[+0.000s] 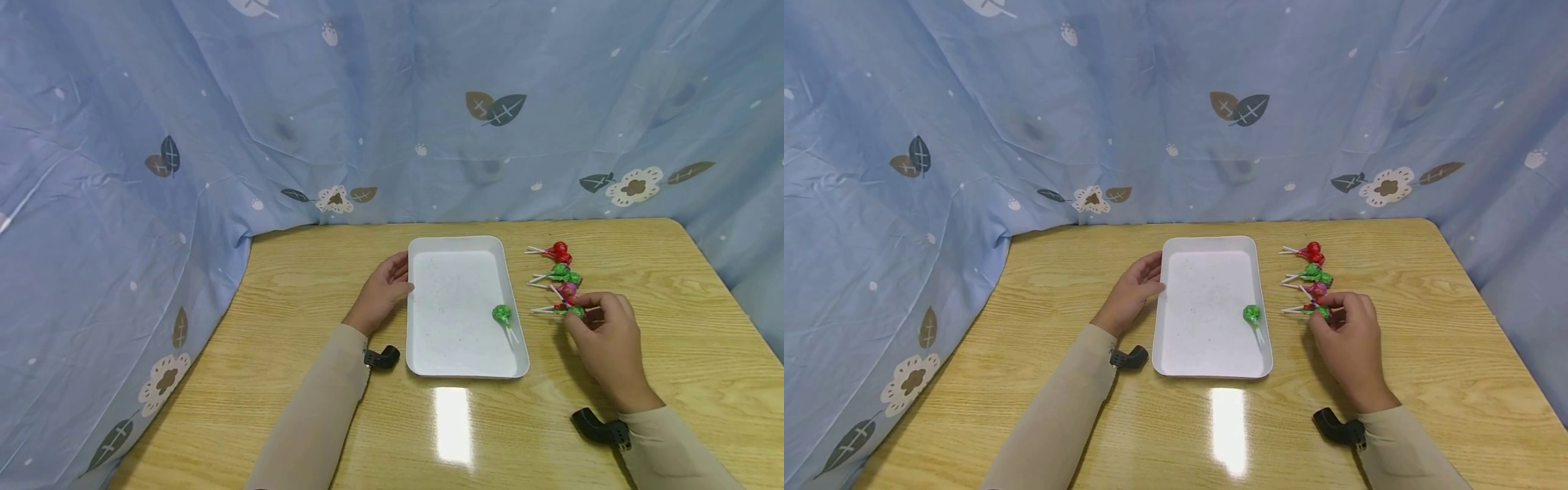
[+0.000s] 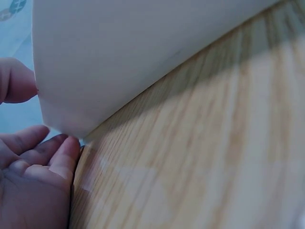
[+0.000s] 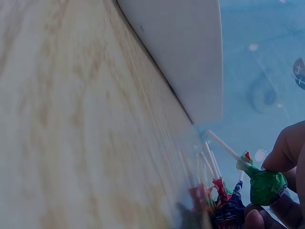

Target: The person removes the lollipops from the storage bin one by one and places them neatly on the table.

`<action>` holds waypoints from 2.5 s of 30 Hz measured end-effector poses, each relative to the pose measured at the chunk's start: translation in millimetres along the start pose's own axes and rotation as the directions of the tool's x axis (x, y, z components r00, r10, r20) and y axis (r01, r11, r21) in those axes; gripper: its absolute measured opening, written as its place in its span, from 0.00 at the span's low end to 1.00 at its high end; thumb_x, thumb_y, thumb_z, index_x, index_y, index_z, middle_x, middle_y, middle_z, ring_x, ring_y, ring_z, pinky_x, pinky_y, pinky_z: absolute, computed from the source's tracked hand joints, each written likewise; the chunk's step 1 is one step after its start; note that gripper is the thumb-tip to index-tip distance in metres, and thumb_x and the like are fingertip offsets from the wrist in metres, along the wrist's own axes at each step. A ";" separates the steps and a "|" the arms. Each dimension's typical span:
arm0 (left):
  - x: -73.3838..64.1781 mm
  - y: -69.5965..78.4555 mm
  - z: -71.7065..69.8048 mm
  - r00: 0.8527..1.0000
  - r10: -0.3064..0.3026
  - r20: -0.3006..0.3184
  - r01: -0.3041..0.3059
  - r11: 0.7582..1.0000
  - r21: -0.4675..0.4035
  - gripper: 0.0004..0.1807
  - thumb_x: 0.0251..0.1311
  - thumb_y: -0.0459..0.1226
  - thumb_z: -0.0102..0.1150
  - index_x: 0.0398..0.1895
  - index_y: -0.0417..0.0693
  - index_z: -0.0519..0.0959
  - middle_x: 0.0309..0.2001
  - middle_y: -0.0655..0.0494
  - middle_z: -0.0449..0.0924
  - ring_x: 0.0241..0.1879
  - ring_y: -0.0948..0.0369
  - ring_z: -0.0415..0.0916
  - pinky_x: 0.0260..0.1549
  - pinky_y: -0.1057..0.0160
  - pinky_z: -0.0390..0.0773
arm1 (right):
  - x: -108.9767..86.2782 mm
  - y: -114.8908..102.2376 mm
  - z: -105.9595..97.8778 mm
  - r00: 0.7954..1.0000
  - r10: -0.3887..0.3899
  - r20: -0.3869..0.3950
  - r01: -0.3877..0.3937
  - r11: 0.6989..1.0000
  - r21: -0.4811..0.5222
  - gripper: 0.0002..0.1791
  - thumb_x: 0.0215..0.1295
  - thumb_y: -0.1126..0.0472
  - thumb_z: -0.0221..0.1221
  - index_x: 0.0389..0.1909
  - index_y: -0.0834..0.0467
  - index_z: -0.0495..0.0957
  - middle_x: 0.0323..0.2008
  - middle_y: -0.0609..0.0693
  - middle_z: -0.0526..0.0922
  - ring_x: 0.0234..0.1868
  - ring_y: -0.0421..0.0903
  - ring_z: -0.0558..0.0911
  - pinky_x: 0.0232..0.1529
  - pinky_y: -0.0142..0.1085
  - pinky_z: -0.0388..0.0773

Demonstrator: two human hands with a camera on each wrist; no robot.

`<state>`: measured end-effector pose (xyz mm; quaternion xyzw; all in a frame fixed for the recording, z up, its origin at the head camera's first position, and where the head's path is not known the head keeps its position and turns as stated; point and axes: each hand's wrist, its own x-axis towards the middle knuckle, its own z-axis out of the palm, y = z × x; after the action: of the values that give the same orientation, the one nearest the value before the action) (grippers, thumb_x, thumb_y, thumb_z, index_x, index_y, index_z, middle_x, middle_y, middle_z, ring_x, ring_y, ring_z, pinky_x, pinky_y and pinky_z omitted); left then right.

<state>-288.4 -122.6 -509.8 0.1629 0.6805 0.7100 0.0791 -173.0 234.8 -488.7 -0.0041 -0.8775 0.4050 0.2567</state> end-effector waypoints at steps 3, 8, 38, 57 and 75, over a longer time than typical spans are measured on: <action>-0.1 0.5 0.2 1.000 0.000 -0.004 0.000 1.000 0.011 0.34 0.60 0.24 0.51 0.72 0.40 0.57 0.69 0.47 0.60 0.66 0.52 0.60 0.59 0.64 0.67 | -0.9 -0.2 -1.2 1.000 0.002 0.000 -0.002 1.000 -0.008 0.11 0.54 0.71 0.60 0.40 0.64 0.77 0.39 0.54 0.71 0.35 0.45 0.71 0.33 0.30 0.67; 0.0 0.1 -0.1 1.000 -0.003 -0.005 0.003 1.000 0.011 0.34 0.60 0.24 0.51 0.72 0.40 0.57 0.69 0.47 0.60 0.66 0.52 0.60 0.59 0.65 0.67 | -2.6 1.1 -4.5 1.000 0.022 0.006 -0.022 0.999 -0.033 0.08 0.55 0.69 0.60 0.37 0.61 0.77 0.37 0.52 0.71 0.33 0.45 0.70 0.31 0.32 0.66; 0.6 1.7 1.9 1.000 -0.012 -0.009 0.012 0.999 0.032 0.34 0.61 0.25 0.52 0.72 0.42 0.57 0.69 0.49 0.60 0.66 0.55 0.61 0.59 0.64 0.66 | -5.1 4.0 -12.5 0.993 -0.019 0.115 0.035 0.990 -0.139 0.06 0.55 0.62 0.67 0.32 0.57 0.79 0.35 0.49 0.75 0.29 0.39 0.70 0.22 0.27 0.66; -0.9 -1.0 -0.1 1.000 -0.012 -0.012 0.012 1.000 0.027 0.35 0.61 0.26 0.53 0.72 0.41 0.57 0.69 0.48 0.60 0.66 0.55 0.61 0.60 0.63 0.66 | -8.2 -6.2 -1.0 0.970 -0.244 -0.019 0.245 0.968 0.054 0.08 0.52 0.72 0.65 0.32 0.61 0.80 0.35 0.48 0.76 0.32 0.43 0.72 0.30 0.20 0.69; -2.0 -0.5 -0.6 0.999 -0.025 -0.026 0.026 0.999 0.044 0.34 0.61 0.27 0.54 0.72 0.43 0.58 0.68 0.50 0.61 0.64 0.58 0.63 0.60 0.62 0.66 | -21.5 -32.0 23.4 0.928 -0.368 0.059 0.347 0.911 0.223 0.15 0.48 0.75 0.66 0.38 0.61 0.79 0.39 0.48 0.76 0.33 0.45 0.73 0.30 0.26 0.72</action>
<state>-286.8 -123.7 -510.5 0.1471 0.6991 0.6956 0.0759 -158.5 192.1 -488.2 0.2036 -0.8279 0.4405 0.2812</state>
